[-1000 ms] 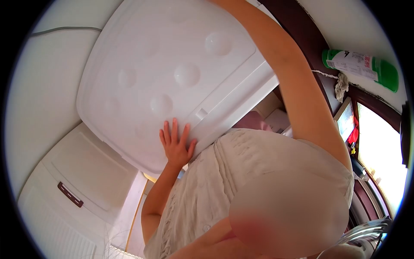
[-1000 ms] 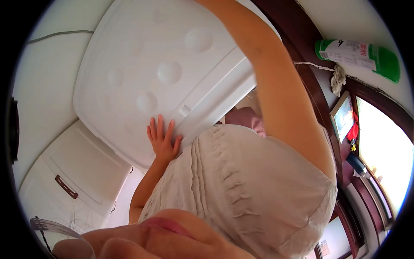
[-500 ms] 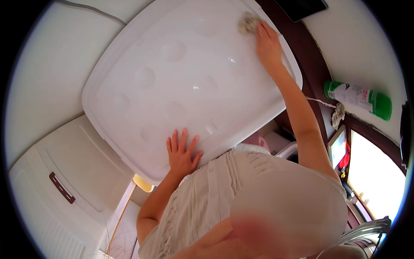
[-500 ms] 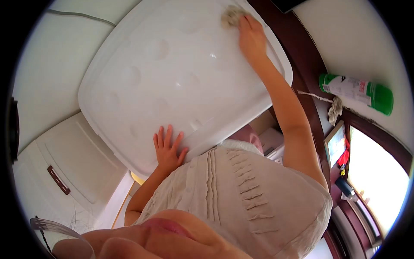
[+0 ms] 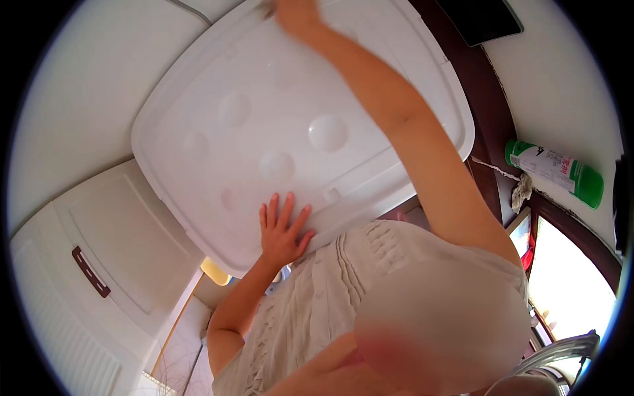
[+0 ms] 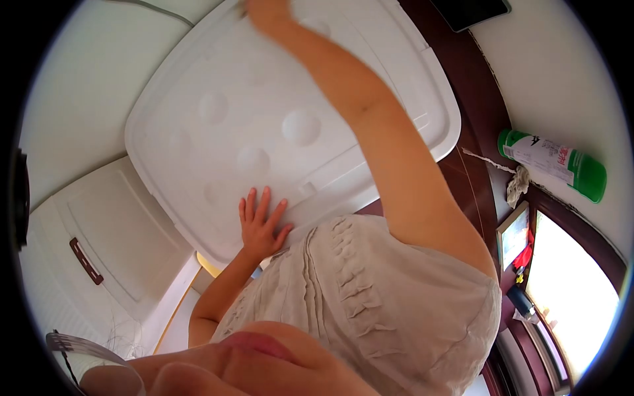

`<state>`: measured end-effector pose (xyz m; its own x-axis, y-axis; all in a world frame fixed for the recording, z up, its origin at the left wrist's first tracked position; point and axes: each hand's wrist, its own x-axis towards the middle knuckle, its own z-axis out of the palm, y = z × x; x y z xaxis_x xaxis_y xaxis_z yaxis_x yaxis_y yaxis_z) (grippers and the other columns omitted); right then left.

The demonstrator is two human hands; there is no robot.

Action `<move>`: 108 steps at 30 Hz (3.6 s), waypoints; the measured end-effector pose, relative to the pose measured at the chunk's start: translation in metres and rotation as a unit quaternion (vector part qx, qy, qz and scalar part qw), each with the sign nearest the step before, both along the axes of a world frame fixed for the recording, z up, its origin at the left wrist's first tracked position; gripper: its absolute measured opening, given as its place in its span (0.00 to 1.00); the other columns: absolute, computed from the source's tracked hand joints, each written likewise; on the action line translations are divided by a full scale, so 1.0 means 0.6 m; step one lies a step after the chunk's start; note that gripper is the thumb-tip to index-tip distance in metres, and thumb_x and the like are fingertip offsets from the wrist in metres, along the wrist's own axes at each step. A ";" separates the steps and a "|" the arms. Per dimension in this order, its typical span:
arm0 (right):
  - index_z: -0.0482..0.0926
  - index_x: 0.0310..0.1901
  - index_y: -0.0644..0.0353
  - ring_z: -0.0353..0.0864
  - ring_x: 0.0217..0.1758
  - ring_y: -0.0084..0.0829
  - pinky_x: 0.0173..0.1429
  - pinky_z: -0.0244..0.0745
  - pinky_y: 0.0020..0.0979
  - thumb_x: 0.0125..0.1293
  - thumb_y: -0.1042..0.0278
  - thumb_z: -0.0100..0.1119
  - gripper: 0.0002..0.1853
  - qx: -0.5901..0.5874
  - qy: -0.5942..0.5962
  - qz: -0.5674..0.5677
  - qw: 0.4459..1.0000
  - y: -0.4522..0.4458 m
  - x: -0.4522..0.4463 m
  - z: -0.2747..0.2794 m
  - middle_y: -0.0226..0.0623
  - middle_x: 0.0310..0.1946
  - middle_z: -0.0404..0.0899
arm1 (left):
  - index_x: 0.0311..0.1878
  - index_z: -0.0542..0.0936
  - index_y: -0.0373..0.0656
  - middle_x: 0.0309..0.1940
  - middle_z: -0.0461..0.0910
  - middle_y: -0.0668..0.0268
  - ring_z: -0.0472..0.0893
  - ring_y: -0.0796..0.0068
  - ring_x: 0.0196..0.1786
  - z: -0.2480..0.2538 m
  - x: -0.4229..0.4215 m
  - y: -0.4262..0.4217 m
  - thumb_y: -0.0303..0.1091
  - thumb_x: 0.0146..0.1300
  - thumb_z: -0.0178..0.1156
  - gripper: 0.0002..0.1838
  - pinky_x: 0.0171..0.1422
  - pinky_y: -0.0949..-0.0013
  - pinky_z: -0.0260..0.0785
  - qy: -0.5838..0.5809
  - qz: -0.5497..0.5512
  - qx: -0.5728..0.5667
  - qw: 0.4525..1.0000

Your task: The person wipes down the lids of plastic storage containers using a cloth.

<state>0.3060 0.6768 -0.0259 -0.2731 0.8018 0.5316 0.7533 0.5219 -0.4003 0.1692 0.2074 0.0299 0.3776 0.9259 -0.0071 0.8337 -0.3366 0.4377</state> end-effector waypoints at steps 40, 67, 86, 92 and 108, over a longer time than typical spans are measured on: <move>0.84 0.51 0.54 0.77 0.59 0.45 0.67 0.71 0.48 0.68 0.69 0.55 0.13 0.099 -0.048 0.226 0.968 -0.151 -0.060 -0.023 0.44 0.53 0.80 | 0.68 0.77 0.61 0.78 0.60 0.61 0.56 0.49 0.79 0.010 -0.013 -0.006 0.50 0.58 0.70 0.32 0.78 0.36 0.49 -0.043 0.019 0.002 0.999; 0.76 0.66 0.50 0.63 0.74 0.50 0.77 0.51 0.60 0.76 0.54 0.46 0.23 0.002 -0.179 0.164 0.970 -0.285 -0.417 0.039 0.41 0.70 0.70 | 0.66 0.76 0.60 0.77 0.60 0.65 0.57 0.52 0.78 -0.009 -0.023 -0.019 0.49 0.56 0.72 0.33 0.79 0.39 0.50 -0.097 0.034 0.022 0.994; 0.79 0.60 0.57 0.73 0.66 0.55 0.69 0.66 0.52 0.79 0.57 0.38 0.22 0.085 -0.287 -0.015 0.954 -0.144 0.285 -0.028 0.56 0.61 0.77 | 0.65 0.78 0.59 0.77 0.61 0.64 0.57 0.54 0.79 -0.006 -0.021 -0.021 0.52 0.62 0.68 0.29 0.81 0.42 0.48 -0.085 0.034 0.043 0.995; 0.81 0.55 0.61 0.74 0.64 0.51 0.70 0.65 0.52 0.71 0.65 0.51 0.17 0.014 -0.138 0.152 0.979 -0.330 -0.037 -0.001 0.47 0.61 0.77 | 0.67 0.77 0.59 0.78 0.60 0.62 0.57 0.50 0.79 -0.004 -0.018 -0.016 0.52 0.62 0.68 0.30 0.80 0.38 0.47 -0.087 0.032 0.041 0.995; 0.77 0.65 0.52 0.67 0.71 0.46 0.70 0.61 0.60 0.73 0.60 0.47 0.21 0.058 -0.094 0.313 0.943 -0.284 -0.578 0.011 0.35 0.72 0.66 | 0.63 0.78 0.57 0.76 0.63 0.64 0.59 0.52 0.78 -0.013 -0.025 -0.014 0.47 0.56 0.72 0.30 0.79 0.39 0.52 -0.131 0.054 0.022 0.990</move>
